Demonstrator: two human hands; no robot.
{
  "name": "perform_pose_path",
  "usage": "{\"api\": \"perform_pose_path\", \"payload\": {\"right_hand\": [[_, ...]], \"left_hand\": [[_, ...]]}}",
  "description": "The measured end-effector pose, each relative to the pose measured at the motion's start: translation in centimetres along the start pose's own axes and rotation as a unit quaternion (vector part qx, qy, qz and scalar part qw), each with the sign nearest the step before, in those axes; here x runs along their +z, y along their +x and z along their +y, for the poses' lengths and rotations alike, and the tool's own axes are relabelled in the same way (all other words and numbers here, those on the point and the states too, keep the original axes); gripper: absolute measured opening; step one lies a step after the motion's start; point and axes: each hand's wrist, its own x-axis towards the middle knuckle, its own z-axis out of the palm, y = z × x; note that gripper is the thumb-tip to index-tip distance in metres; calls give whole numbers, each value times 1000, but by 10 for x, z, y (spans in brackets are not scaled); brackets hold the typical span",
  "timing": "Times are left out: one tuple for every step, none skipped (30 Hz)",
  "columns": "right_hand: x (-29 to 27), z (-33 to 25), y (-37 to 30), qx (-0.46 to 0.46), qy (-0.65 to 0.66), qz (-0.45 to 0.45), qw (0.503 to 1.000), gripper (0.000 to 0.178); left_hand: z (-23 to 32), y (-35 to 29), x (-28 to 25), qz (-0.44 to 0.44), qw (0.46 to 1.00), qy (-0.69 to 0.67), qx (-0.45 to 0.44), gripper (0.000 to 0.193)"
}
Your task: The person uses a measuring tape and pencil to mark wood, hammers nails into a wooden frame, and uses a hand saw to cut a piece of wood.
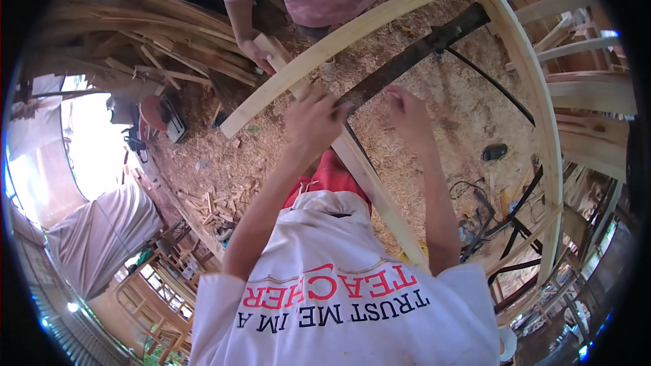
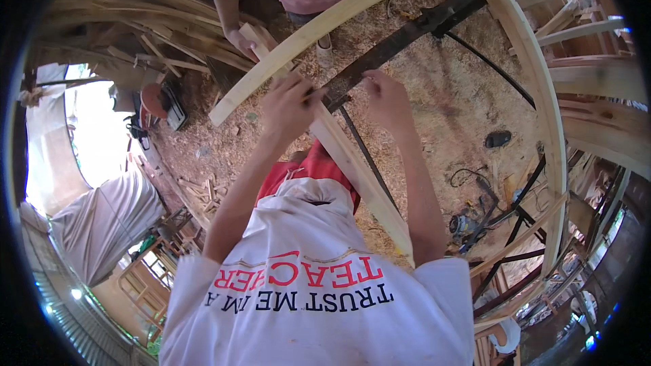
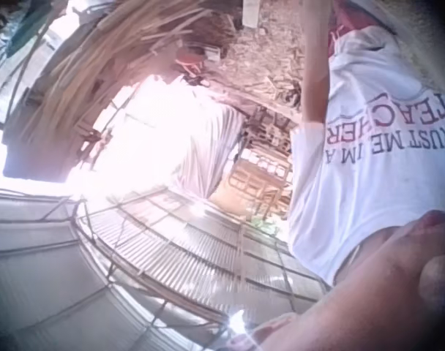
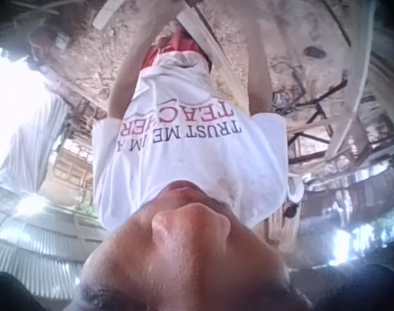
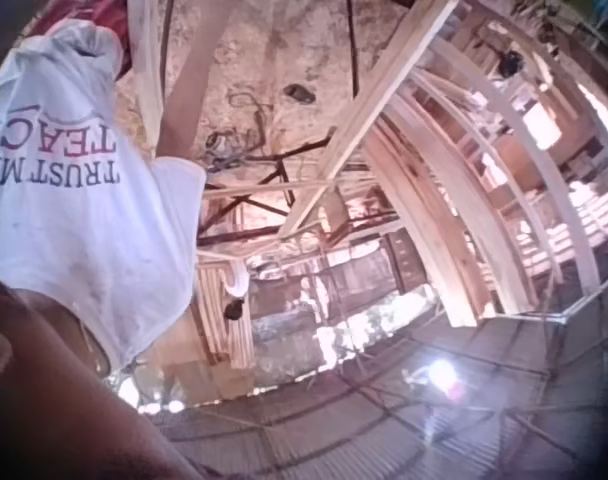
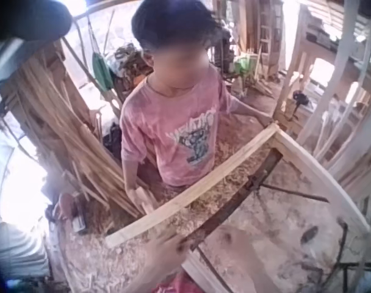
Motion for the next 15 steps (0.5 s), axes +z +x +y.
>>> {"api": "perform_pose_path", "payload": {"right_hand": [[-3, 19, -3, 28, -38, 39, 998, 29], [-5, 34, -8, 19, -43, 31, 998, 29], [-2, 47, -15, 5, -40, 72, 997, 33], [2, 54, -23, 15, -20, 92, 995, 37], [0, 62, -33, 31, 0, 121, 992, 40], [-2, 74, -45, 51, 15, 125, 991, 41], [0, 85, -55, 67, 32, 125, 989, 42], [0, 107, -68, 137, 106, 122, 977, 39], [-4, 120, -81, 206, 177, 116, 955, 37], [-13, 104, -90, 205, 175, 116, 956, 37], [-25, 87, -101, 181, 213, 128, 951, 34], [-41, 56, -109, 159, 252, 141, 944, 32], [-62, 24, -112, 109, 202, 188, 955, 30], [-85, -12, -115, 59, 153, 235, 958, 29], [-111, -34, -123, -17, 114, 311, 944, 26]], "left_hand": [[11, 16, 28, 30, 999, -19, 41, 24], [15, 30, 60, 64, 994, -33, 78, 25], [15, 42, 95, 51, 995, -25, 76, 27], [10, 47, 126, 38, 996, -15, 77, 30], [11, 49, 150, 40, 996, -13, 80, 30], [12, 52, 170, -6, 998, 5, 58, 34], [10, 51, 182, -51, 998, 25, 32, 39], [10, 51, 190, -53, 998, 20, 36, 39], [9, 48, 195, -103, 994, 41, 12, 45], [6, 48, 197, -151, 986, 66, -14, 51], [2, 48, 199, -150, 986, 64, -15, 51], [-3, 48, 199, -158, 986, 48, -28, 56], [-5, 46, 199, -169, 984, 34, -38, 62], [-6, 46, 196, -174, 984, 36, -31, 62], [-6, 50, 188, -152, 987, -1, -57, 63]]}}
